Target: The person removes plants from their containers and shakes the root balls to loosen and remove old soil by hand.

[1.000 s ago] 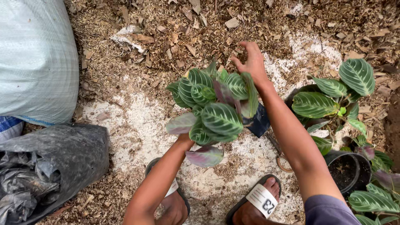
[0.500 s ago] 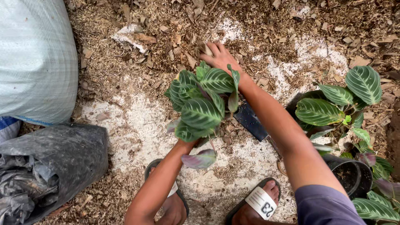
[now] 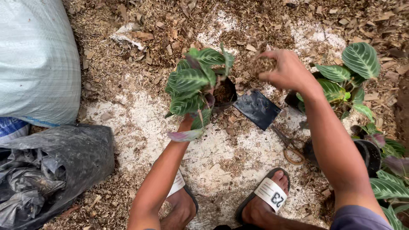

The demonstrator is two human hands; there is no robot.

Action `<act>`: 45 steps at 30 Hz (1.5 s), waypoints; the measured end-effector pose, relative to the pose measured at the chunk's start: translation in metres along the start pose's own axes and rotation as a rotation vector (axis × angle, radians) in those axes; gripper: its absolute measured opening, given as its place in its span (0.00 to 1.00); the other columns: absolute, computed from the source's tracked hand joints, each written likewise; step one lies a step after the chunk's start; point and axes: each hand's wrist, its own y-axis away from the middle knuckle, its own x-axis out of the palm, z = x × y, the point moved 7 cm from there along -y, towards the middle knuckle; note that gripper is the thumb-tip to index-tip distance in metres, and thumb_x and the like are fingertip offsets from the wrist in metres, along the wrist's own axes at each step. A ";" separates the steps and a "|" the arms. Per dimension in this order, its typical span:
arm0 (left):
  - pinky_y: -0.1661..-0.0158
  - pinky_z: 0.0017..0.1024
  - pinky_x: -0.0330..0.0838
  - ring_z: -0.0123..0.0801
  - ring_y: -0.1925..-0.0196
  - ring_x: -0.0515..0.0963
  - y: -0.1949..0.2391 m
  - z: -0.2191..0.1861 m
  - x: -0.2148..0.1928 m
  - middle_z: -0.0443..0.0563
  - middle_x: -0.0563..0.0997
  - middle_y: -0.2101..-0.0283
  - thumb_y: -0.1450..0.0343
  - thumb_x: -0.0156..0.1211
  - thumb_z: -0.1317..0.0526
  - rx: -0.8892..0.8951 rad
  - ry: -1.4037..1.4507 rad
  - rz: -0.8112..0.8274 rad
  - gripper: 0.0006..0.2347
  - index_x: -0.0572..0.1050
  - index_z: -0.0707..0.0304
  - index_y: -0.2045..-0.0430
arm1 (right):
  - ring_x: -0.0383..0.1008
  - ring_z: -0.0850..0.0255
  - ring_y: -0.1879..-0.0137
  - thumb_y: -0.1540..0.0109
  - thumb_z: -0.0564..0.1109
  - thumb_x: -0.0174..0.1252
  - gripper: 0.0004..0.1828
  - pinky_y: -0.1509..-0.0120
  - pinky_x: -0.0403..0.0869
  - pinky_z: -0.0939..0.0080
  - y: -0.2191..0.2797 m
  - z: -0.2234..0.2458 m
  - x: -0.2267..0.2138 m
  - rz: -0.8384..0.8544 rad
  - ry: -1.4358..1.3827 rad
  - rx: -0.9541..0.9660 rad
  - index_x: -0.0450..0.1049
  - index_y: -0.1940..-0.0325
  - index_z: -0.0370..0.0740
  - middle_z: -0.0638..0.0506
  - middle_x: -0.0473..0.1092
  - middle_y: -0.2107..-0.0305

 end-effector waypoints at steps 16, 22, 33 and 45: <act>0.38 0.40 0.64 0.47 0.37 0.70 -0.005 0.002 -0.006 0.55 0.69 0.34 0.21 0.46 0.45 -0.002 -0.037 -0.016 0.22 0.65 0.54 0.34 | 0.75 0.50 0.43 0.42 0.42 0.65 0.29 0.35 0.71 0.45 -0.016 0.068 0.105 0.090 -0.402 -0.261 0.70 0.39 0.30 0.37 0.72 0.47; 0.37 0.40 0.63 0.48 0.36 0.69 -0.008 -0.003 -0.002 0.55 0.68 0.34 0.21 0.46 0.45 0.003 -0.068 -0.020 0.23 0.64 0.53 0.33 | 0.79 0.48 0.46 0.37 0.43 0.56 0.16 0.34 0.73 0.44 -0.052 0.072 0.108 0.049 -0.456 -0.143 0.76 0.48 0.32 0.38 0.78 0.54; 0.35 0.42 0.61 0.49 0.35 0.67 -0.020 -0.009 -0.001 0.54 0.67 0.32 0.21 0.46 0.44 -0.030 -0.138 -0.030 0.23 0.64 0.51 0.33 | 0.78 0.45 0.55 0.34 0.41 0.50 0.13 0.50 0.79 0.47 -0.045 0.069 0.106 0.128 -0.205 -0.444 0.72 0.49 0.31 0.35 0.75 0.58; 0.34 0.43 0.59 0.50 0.33 0.66 -0.023 0.004 -0.007 0.54 0.66 0.31 0.21 0.46 0.43 -0.128 -0.248 -0.067 0.24 0.63 0.49 0.32 | 0.78 0.49 0.63 0.37 0.45 0.63 0.13 0.60 0.80 0.52 -0.003 0.057 0.090 -0.423 0.210 -0.556 0.73 0.56 0.34 0.40 0.75 0.63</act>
